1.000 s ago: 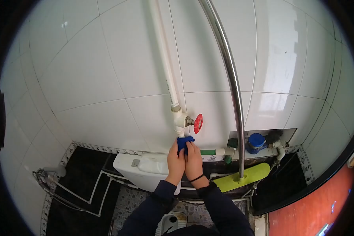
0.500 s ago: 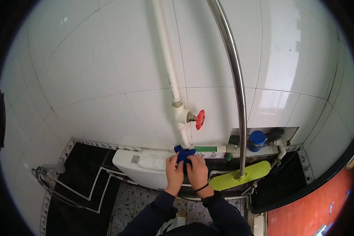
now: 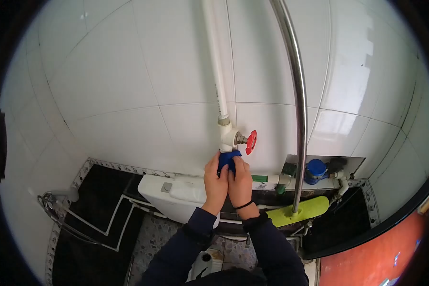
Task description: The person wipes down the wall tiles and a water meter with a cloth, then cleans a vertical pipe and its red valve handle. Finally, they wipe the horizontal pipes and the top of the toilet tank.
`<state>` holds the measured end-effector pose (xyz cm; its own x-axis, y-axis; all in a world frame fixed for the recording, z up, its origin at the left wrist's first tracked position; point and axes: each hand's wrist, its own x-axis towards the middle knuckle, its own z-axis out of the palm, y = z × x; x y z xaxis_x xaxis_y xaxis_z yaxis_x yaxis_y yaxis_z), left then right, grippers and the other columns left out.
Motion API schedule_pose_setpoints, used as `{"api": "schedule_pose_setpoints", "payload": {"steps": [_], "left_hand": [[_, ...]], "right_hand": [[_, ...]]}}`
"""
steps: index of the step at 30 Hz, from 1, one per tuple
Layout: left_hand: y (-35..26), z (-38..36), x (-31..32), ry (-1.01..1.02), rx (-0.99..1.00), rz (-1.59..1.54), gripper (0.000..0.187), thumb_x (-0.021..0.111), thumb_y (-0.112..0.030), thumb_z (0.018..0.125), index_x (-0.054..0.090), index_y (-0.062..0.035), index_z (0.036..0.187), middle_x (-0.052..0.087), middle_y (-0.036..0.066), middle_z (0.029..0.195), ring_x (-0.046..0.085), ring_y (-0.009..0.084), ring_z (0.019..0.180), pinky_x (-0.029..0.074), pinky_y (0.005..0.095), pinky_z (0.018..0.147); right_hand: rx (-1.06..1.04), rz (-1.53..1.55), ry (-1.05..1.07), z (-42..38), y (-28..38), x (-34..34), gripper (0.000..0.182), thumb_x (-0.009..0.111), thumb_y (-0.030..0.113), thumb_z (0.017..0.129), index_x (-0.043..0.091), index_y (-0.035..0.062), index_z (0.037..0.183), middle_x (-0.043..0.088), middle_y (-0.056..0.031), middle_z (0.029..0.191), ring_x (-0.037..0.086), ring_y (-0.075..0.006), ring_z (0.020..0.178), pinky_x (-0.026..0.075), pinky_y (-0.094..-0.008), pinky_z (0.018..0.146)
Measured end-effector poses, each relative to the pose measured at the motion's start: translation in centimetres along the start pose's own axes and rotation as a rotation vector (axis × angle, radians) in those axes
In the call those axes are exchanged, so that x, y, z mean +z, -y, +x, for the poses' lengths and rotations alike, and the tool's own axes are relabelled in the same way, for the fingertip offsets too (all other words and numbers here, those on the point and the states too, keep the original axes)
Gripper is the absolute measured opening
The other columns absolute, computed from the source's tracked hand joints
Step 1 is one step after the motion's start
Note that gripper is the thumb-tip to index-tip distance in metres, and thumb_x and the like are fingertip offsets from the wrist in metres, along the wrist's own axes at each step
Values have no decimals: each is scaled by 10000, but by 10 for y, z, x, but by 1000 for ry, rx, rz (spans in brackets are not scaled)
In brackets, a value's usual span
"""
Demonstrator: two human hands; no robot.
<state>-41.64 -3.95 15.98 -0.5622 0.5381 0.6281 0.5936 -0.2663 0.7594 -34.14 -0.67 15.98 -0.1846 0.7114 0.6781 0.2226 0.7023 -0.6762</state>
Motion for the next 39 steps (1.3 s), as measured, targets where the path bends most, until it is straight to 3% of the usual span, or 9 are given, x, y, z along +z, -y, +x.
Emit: {"api": "schedule_pose_setpoints", "payload": {"steps": [9, 12, 15, 20, 24, 27, 30, 33, 39], "left_hand": [[29, -40, 3, 87, 15, 197, 457, 612, -34, 853, 532, 11, 1301, 577, 199, 1197, 501, 384, 1122, 416, 448, 972], [28, -56, -2, 97, 18, 187, 460, 616, -29, 844, 534, 9, 1295, 582, 199, 1161, 517, 385, 1097, 427, 440, 959], [34, -82, 0, 128, -112, 116, 450, 626, -9, 839, 547, 13, 1281, 579, 195, 1163, 576, 370, 1038, 477, 400, 906], [30, -92, 6, -11, -326, -86, 349, 685, -26, 840, 565, 23, 1164, 639, 152, 1053, 633, 246, 957, 512, 341, 819], [2, -53, 0, -83, -283, -52, 283, 679, -3, 840, 564, 21, 1097, 629, 150, 1119, 628, 215, 946, 529, 315, 761], [-13, -19, 5, -210, -103, -198, 318, 646, 7, 860, 562, 14, 1167, 609, 150, 1182, 620, 227, 1005, 517, 326, 823], [-17, -4, 13, -236, 2, -73, 395, 604, 16, 878, 542, -7, 1268, 586, 165, 1232, 602, 261, 1079, 490, 343, 901], [-14, -12, 16, -192, -20, 23, 459, 578, 12, 889, 511, -31, 1341, 586, 181, 1233, 578, 297, 1131, 456, 352, 957], [20, -47, 25, -139, -68, 146, 459, 608, 21, 848, 536, -17, 1300, 585, 199, 1222, 547, 370, 1126, 441, 411, 970]], "right_hand": [[-29, -244, 100, -35, -30, -3, 392, 615, 18, 785, 578, -50, 1170, 595, -233, 1182, 570, -417, 1062, 467, -448, 922], [-16, -244, 122, -51, -35, -11, 388, 619, 18, 772, 593, -38, 1156, 602, -231, 1182, 574, -417, 1068, 472, -446, 922], [7, -225, 169, -67, -39, -21, 394, 624, 6, 759, 596, -27, 1151, 611, -231, 1174, 580, -416, 1065, 477, -448, 922], [-15, -146, 195, -65, -33, -36, 387, 659, 5, 756, 603, 9, 1139, 622, -210, 1134, 596, -387, 1031, 492, -433, 886], [6, -53, 125, -35, -11, -38, 401, 693, 27, 774, 587, 19, 1161, 619, -192, 1123, 599, -380, 1000, 494, -417, 851], [-37, 19, 100, -2, 9, -38, 400, 692, 36, 791, 576, 18, 1173, 614, -192, 1117, 595, -378, 1007, 494, -412, 847], [-61, 71, 109, 10, 8, -29, 393, 650, 11, 811, 554, 8, 1192, 602, -209, 1130, 572, -387, 1046, 474, -420, 882], [-65, 40, 148, 7, -2, -25, 379, 621, 15, 828, 541, 1, 1198, 588, -230, 1164, 557, -404, 1067, 461, -436, 910], [-17, -71, 292, -22, -36, -24, 337, 625, 35, 821, 567, 3, 1151, 576, -233, 1201, 552, -415, 1077, 461, -447, 911]]}}
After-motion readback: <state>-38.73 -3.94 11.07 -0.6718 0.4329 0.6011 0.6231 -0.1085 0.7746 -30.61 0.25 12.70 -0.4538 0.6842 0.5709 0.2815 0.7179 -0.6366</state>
